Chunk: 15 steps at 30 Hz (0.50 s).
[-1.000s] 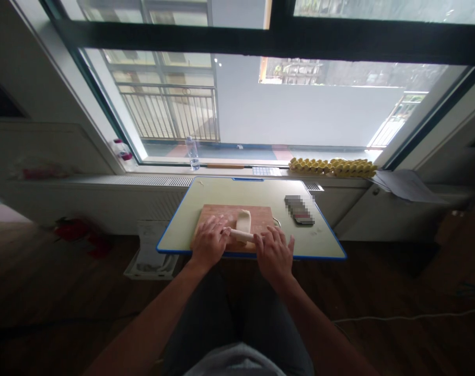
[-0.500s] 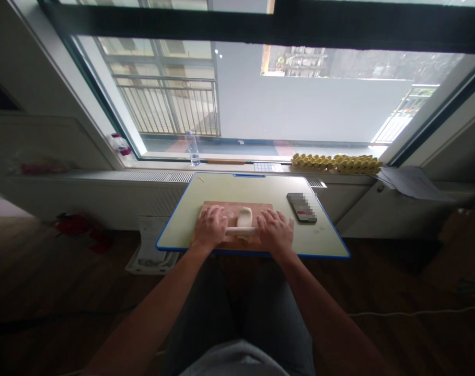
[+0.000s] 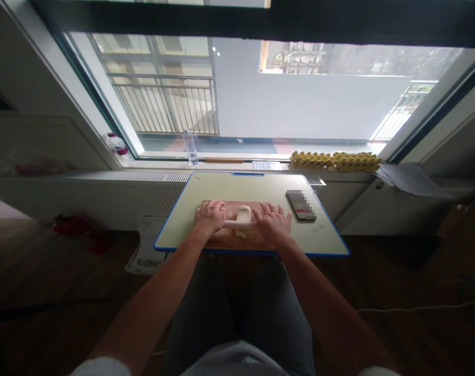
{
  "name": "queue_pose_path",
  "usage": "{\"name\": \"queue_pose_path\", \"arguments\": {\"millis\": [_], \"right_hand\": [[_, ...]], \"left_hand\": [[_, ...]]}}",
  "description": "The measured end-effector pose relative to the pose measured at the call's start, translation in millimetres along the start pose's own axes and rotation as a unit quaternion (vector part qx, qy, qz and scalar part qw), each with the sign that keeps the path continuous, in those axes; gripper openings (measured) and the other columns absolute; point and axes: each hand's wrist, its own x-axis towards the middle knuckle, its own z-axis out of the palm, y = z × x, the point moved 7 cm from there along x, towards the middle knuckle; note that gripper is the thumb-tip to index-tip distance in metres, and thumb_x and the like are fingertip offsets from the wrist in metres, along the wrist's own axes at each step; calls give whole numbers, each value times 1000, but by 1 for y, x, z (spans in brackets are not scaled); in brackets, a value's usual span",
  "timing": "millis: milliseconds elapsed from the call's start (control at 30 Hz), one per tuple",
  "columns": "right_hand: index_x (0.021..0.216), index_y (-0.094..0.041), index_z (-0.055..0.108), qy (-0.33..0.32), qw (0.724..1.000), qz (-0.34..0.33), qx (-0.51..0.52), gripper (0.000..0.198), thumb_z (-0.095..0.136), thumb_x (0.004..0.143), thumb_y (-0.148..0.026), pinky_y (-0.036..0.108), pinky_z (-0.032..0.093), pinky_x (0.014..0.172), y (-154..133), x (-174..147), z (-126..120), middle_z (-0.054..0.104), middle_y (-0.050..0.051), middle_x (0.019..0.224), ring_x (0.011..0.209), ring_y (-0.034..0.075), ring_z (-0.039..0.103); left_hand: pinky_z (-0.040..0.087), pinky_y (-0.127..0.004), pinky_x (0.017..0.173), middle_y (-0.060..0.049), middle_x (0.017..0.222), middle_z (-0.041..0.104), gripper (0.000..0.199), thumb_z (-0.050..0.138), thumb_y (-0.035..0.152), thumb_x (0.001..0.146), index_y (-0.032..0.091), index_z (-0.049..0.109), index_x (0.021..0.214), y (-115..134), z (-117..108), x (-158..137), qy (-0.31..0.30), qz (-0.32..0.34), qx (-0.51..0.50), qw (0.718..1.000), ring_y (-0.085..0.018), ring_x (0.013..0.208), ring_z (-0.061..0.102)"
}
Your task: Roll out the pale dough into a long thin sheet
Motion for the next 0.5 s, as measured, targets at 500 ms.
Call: {"name": "queue_pose_path", "arguments": {"millis": [500], "right_hand": [[165, -37, 47, -4, 998, -58, -20, 58, 30, 112, -55, 55, 33, 122, 5, 50, 8, 49, 6, 168, 152, 32, 42]], "left_hand": [[47, -54, 108, -13, 135, 72, 37, 44, 33, 102, 27, 78, 116, 6, 1, 44, -16, -45, 14, 999, -33, 124, 62]]}}
